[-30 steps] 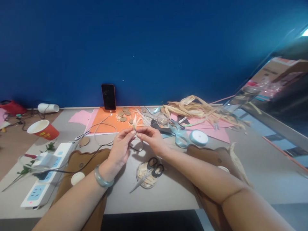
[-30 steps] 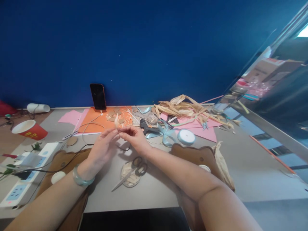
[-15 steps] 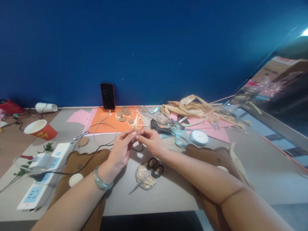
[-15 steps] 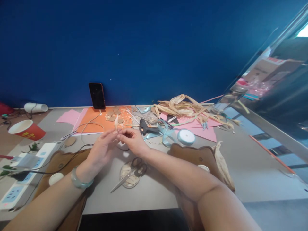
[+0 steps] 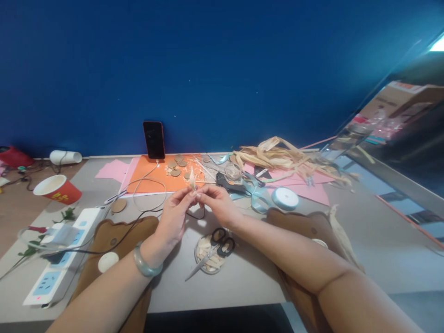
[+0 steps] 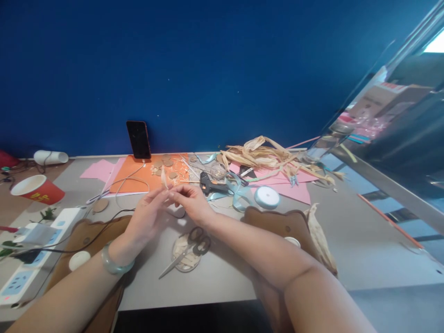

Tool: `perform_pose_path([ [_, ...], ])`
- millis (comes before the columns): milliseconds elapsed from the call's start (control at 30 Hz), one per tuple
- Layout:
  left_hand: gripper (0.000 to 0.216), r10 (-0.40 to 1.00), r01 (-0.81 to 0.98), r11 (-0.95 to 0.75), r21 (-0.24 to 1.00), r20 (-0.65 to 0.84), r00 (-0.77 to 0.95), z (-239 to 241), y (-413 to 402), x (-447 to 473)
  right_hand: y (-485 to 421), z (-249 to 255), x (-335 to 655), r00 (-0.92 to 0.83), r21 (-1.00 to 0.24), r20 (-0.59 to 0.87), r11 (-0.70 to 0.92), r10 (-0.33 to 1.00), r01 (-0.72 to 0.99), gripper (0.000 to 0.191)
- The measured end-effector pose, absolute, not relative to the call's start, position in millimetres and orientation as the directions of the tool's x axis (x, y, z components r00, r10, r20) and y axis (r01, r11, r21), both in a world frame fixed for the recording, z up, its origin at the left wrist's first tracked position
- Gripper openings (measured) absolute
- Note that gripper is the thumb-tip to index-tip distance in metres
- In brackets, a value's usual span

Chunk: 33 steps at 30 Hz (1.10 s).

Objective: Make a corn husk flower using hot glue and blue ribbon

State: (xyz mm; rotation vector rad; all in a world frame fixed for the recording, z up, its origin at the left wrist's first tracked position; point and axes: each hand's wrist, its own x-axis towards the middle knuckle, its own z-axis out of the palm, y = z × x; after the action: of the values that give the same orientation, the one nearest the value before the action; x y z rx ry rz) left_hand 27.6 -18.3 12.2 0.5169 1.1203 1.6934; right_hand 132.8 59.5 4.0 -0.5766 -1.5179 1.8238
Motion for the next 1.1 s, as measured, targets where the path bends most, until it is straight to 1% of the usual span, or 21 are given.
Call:
perform_pose_path([
  [100, 0.030, 0.911, -0.491, -0.060, 0.869, -0.153, -0.383, 11, -18, 29, 59, 4, 133, -0.673, -0.963, 0.077, -0.121, 0.736, -0.242, 0.021],
  [300, 0.023, 0.921, -0.407, -0.067, 0.911, -0.101, -0.377, 5, -16, 28, 59, 1, 132, -0.652, -0.950, 0.072, -0.148, 0.755, -0.276, 0.020],
  [433, 0.023, 0.923, -0.364, -0.068, 0.929, -0.079, -0.376, 2, -15, 28, 58, 1, 130, -0.632, -0.944, 0.074, -0.151, 0.771, -0.294, 0.019],
  [867, 0.028, 0.941, -0.355, -0.053, 0.933, -0.072, -0.331, 4, -17, 29, 58, 5, 131, -0.602, -0.934, 0.073, -0.158, 0.795, -0.322, 0.020],
  [967, 0.029, 0.929, -0.369, -0.059, 0.928, -0.085, -0.361, 7, -17, 29, 60, 7, 132, -0.593, -0.930, 0.087, -0.148, 0.801, -0.336, 0.020],
  [1100, 0.030, 0.871, -0.413, -0.089, 0.906, -0.131, -0.474, 11, -17, 24, 62, 7, 133, -0.557, -0.936, 0.093, -0.119, 0.825, -0.332, 0.018],
])
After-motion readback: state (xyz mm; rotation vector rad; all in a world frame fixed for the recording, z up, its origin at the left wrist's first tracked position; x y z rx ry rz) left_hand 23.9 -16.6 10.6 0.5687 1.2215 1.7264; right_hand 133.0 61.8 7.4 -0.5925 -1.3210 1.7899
